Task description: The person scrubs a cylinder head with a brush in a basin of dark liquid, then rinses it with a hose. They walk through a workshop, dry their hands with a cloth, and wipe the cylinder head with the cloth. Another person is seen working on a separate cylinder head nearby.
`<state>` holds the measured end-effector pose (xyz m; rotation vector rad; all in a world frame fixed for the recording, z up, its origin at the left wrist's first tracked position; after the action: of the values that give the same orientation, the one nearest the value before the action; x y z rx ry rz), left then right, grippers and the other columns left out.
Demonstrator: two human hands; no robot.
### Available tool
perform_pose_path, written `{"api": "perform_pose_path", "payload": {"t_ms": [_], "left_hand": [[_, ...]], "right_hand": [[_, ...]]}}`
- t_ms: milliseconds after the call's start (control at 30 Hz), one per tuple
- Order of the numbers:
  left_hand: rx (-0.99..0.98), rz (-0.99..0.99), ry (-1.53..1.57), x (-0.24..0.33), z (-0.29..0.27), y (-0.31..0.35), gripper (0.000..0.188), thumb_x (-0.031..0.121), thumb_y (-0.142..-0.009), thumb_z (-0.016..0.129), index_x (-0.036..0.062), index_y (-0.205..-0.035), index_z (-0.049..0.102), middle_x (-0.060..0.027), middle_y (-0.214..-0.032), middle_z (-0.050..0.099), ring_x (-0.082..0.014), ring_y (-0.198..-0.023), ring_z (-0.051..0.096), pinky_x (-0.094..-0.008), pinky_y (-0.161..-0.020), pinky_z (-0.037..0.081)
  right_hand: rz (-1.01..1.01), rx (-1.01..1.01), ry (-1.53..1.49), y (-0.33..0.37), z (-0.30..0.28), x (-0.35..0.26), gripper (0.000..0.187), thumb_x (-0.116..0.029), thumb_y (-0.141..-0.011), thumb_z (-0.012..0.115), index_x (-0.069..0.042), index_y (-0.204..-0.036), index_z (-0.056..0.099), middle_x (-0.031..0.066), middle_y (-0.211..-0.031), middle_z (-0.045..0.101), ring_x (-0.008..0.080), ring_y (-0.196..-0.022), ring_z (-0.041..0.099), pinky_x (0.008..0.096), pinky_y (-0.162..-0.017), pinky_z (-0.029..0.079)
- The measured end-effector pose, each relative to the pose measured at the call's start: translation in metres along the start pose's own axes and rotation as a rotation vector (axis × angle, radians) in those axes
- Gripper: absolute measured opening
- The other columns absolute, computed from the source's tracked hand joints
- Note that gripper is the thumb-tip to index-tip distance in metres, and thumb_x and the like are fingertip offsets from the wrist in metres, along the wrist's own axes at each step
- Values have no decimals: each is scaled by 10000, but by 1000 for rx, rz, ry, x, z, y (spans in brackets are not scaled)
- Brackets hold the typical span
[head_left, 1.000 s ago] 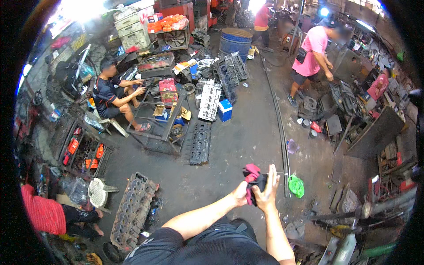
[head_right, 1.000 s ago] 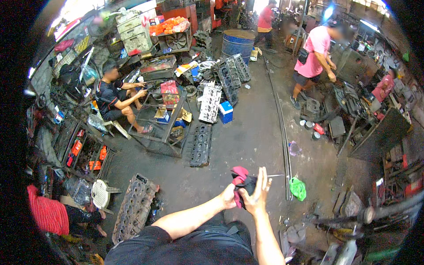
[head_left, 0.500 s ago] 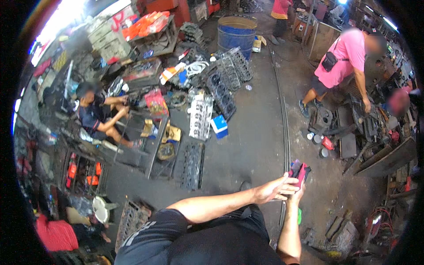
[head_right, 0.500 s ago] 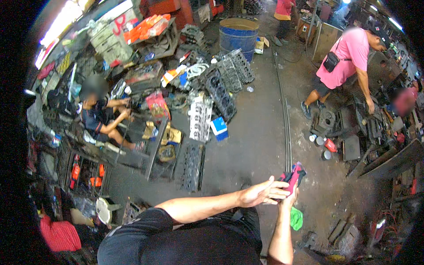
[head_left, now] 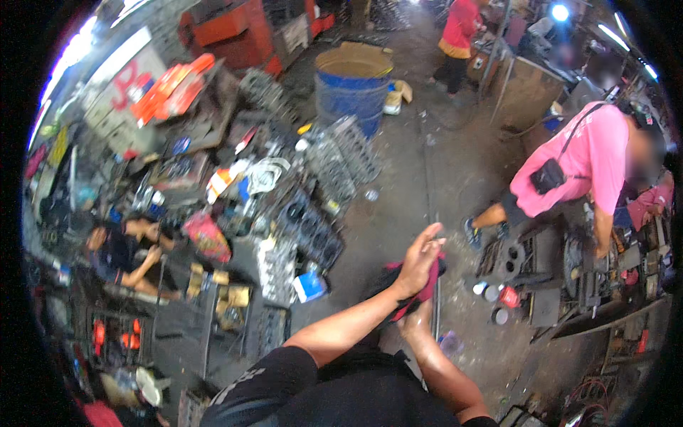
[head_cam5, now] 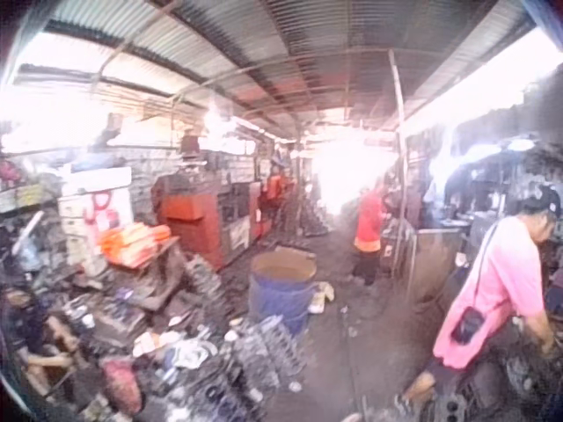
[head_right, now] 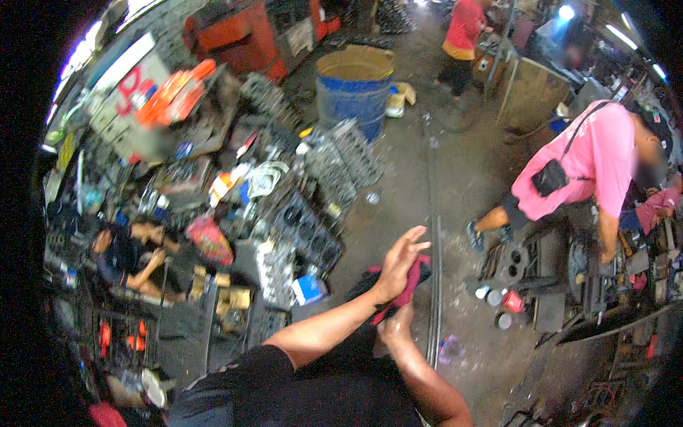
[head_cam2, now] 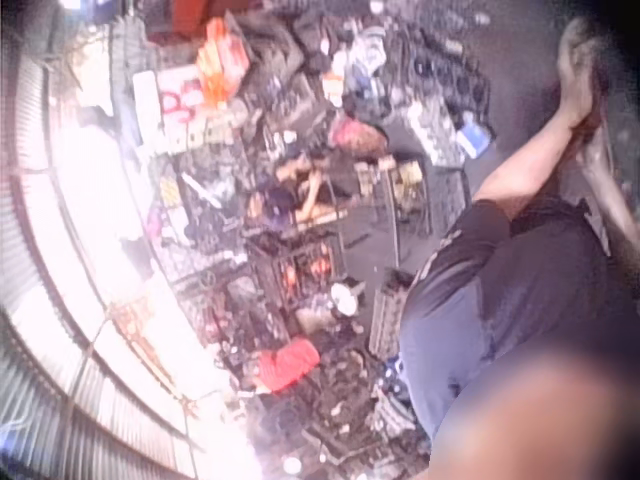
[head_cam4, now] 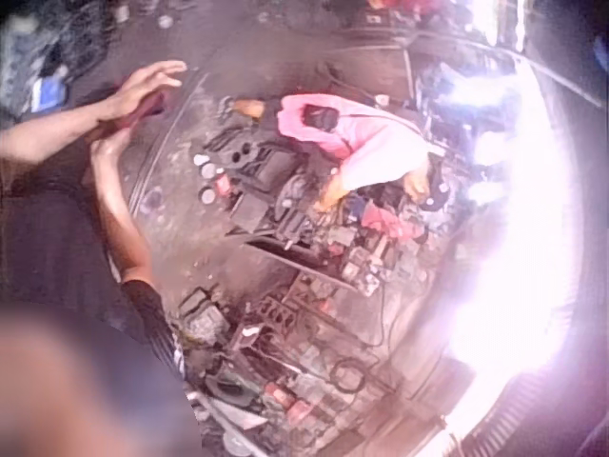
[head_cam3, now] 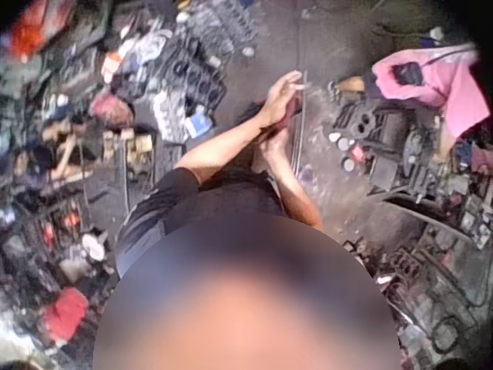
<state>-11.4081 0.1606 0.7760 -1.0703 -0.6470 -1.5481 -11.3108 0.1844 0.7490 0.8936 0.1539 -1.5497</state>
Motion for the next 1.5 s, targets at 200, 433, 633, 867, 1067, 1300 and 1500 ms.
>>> {"api": "perform_pose_path", "payload": {"t_ms": [200,433,633,867,1067,1300,1500], "left_hand": [[-350,15,-388,-1,23,-172,694,492,-986,378,34,-1479,208,-176,-1528,222,-277,-1429,186,-380,-1150,154],[-325,-183,-15,-49,19,-379,804,638,-947,253,77,-1510,130,-77,-1526,224,-201,-1405,200,-346,-1147,129],[-115,-361,436,-60,-10,-579,829,664,-928,242,46,-1480,216,-98,-1487,317,-234,-1349,320,-386,-1141,191],[-57,-356,587,-54,-57,-798,916,720,-893,232,-8,-1447,276,-133,-1473,341,-259,-1337,356,-395,-1133,227],[-94,-378,551,-133,-125,-1024,882,689,-918,187,-24,-1418,328,-125,-1402,433,-249,-1266,431,-404,-1107,274],[-210,-563,586,-160,-163,-1258,754,646,-932,290,86,-1434,343,-83,-1448,396,-273,-1272,425,-521,-1050,328],[-163,-531,450,-173,-253,-1454,783,669,-907,339,93,-1437,324,-112,-1451,396,-305,-1260,461,-558,-999,404]], "right_hand": [[-68,-137,-83,-174,62,-100,633,-473,-955,462,-88,-1440,327,64,-1364,447,206,-1219,476,377,-1000,407],[-321,-60,316,-409,77,-183,417,-281,-947,552,-40,-1282,488,31,-1069,622,174,-904,624,317,-836,497],[-512,-104,660,-603,139,-245,319,-95,-883,662,-20,-1176,562,9,-1043,633,109,-911,582,269,-833,474],[-582,-177,1060,-800,232,-314,381,-124,-762,724,-19,-1095,571,131,-975,655,227,-884,642,340,-799,498],[-490,-240,1030,-1043,274,-328,326,-80,-770,698,-22,-1066,574,95,-960,656,187,-910,630,317,-807,490],[-628,-8,1325,-1265,306,-441,245,-48,-788,641,-34,-1027,589,60,-923,635,174,-824,583,317,-759,481],[-520,231,944,-1465,276,-555,353,-188,-877,589,-39,-1194,549,128,-1082,620,282,-960,587,387,-873,466]]}}
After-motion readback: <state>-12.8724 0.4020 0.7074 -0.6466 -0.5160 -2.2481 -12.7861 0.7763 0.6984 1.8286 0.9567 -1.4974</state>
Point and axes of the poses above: each hand's wrist, its own y-axis away from the middle knuckle, its own z-axis out of the palm, x = y × z, the point moved 2 cm from there along -y, towards the middle knuckle
